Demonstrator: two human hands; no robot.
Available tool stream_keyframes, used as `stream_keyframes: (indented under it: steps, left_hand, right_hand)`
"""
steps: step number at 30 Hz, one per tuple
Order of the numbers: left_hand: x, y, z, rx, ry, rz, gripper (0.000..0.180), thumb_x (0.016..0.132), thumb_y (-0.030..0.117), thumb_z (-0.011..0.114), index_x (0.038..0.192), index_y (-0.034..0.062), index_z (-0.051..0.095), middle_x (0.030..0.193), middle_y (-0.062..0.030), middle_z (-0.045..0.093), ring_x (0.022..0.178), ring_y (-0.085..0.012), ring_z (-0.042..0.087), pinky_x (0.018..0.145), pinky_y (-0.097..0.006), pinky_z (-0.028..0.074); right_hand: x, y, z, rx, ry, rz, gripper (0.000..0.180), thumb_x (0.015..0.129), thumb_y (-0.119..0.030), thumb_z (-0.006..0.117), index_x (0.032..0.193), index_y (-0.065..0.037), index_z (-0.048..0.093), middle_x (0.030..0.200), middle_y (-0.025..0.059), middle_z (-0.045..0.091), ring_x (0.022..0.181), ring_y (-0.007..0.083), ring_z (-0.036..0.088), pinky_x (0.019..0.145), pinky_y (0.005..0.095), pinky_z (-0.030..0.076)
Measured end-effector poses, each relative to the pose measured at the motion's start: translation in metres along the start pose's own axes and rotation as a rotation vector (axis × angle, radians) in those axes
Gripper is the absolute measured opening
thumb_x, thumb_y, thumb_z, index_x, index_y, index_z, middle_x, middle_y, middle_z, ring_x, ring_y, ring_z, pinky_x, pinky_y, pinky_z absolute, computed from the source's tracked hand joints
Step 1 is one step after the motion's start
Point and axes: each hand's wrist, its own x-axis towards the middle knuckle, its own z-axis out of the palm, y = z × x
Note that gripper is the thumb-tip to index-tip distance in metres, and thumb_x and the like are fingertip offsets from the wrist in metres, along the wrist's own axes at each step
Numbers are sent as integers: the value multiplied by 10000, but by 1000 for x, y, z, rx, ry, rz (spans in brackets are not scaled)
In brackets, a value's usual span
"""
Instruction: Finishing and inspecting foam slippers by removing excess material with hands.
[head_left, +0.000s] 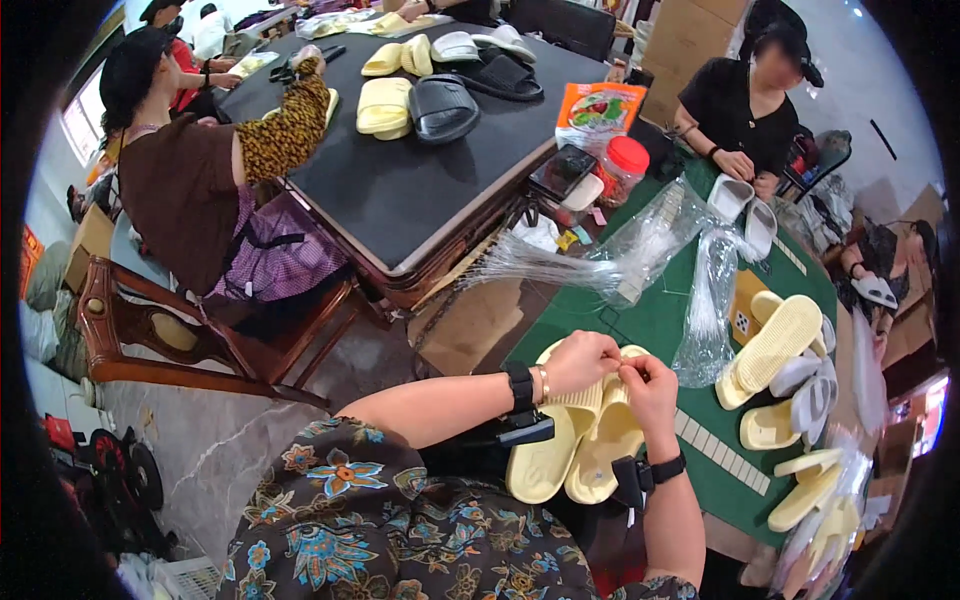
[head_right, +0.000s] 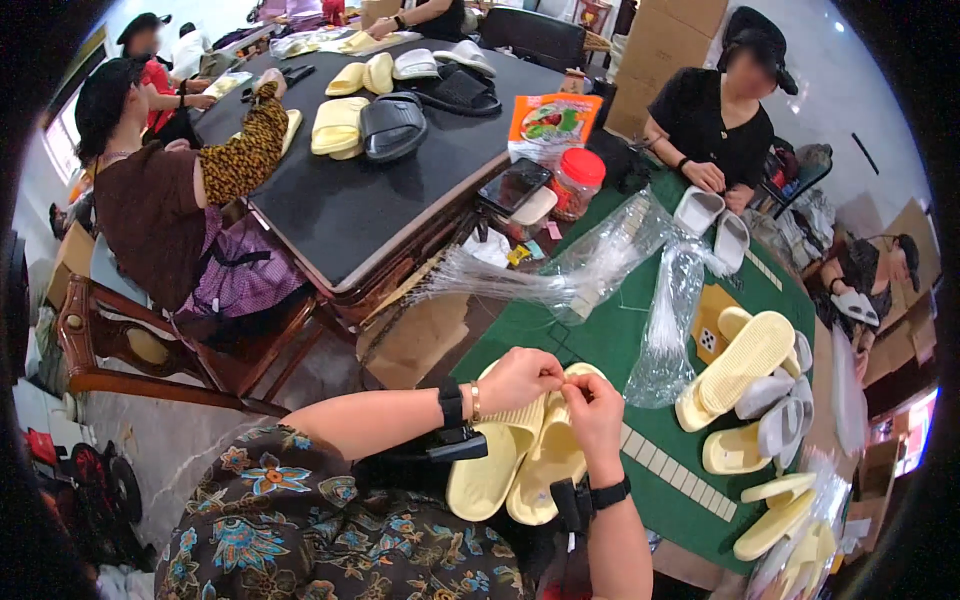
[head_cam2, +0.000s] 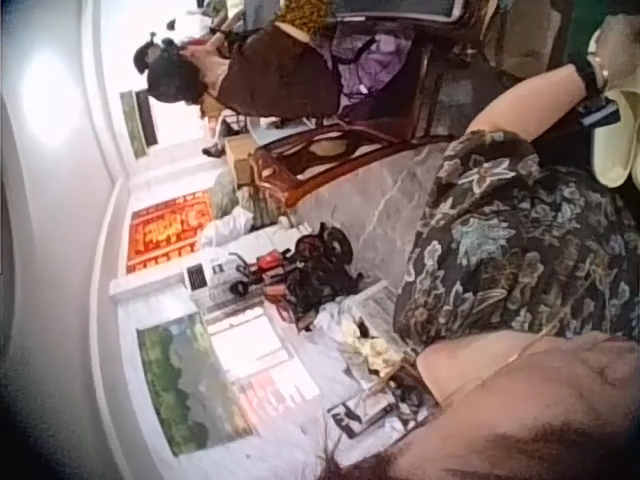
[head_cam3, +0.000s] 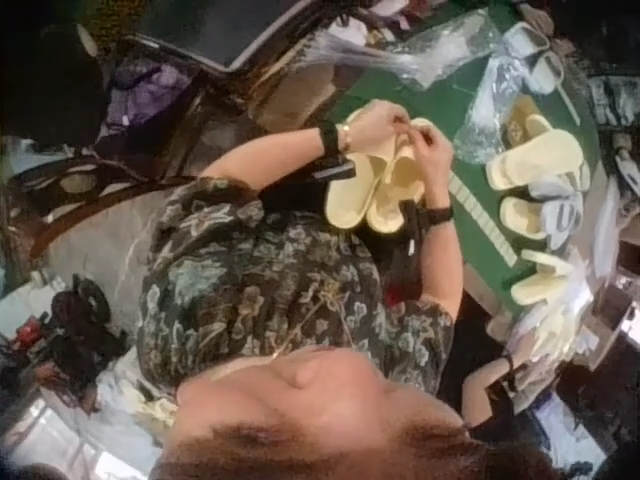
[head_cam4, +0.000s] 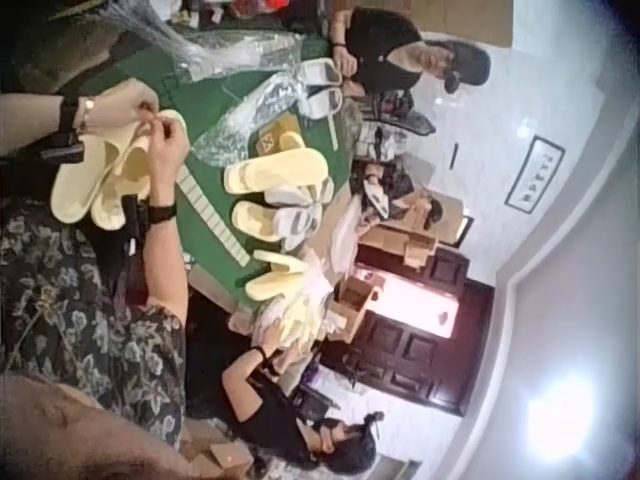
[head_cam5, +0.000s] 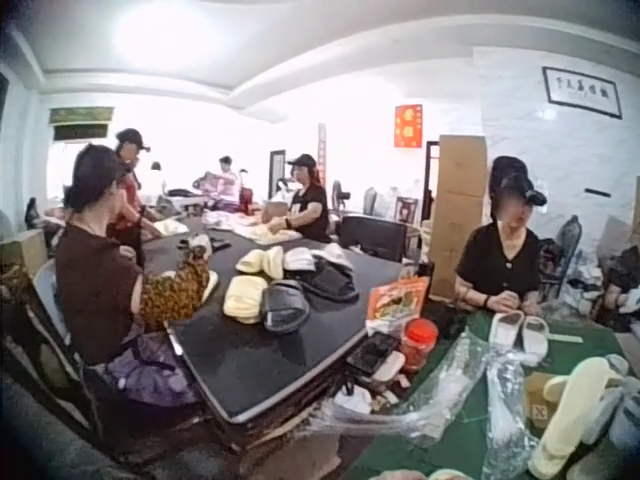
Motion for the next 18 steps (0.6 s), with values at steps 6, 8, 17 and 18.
stream_keyframes:
  steps: [6, 8, 17, 18]
  left_hand:
    - [5, -3, -15, 49, -56, 35, 168, 816, 168, 682, 893, 22, 708, 817, -169, 687, 753, -287, 680, 678, -350, 524]
    - [20, -5, -38, 97, -32, 155, 180, 848, 185, 671, 924, 24, 701, 837, -149, 697, 755, -248, 679, 696, -343, 524]
    - [69, -42, -271, -734, 751, -348, 380, 841, 327, 717, 960, 6, 550, 820, -101, 562, 652, -181, 570, 563, -338, 523]
    - [75, -44, -280, -735, 815, -383, 478, 843, 364, 715, 1076, -22, 559, 984, -169, 564, 782, -242, 604, 662, -386, 552]
  right_hand:
    - [0, 3, -1, 23, -3, 6, 132, 796, -72, 692, 878, 30, 679, 773, 70, 670, 643, 132, 595, 628, 272, 494]
    - [-5, -3, -9, 14, -19, 22, 196, 793, -60, 685, 973, 18, 675, 860, 73, 675, 694, 137, 599, 650, 277, 495]
    - [-51, -3, -51, -282, 34, 101, 602, 733, -245, 772, 1230, 4, 542, 1132, 145, 578, 933, 233, 573, 793, 345, 493]
    - [-57, -3, -52, -333, -4, 133, 658, 716, -278, 788, 1250, 3, 525, 1161, 163, 562, 981, 263, 572, 825, 362, 493]
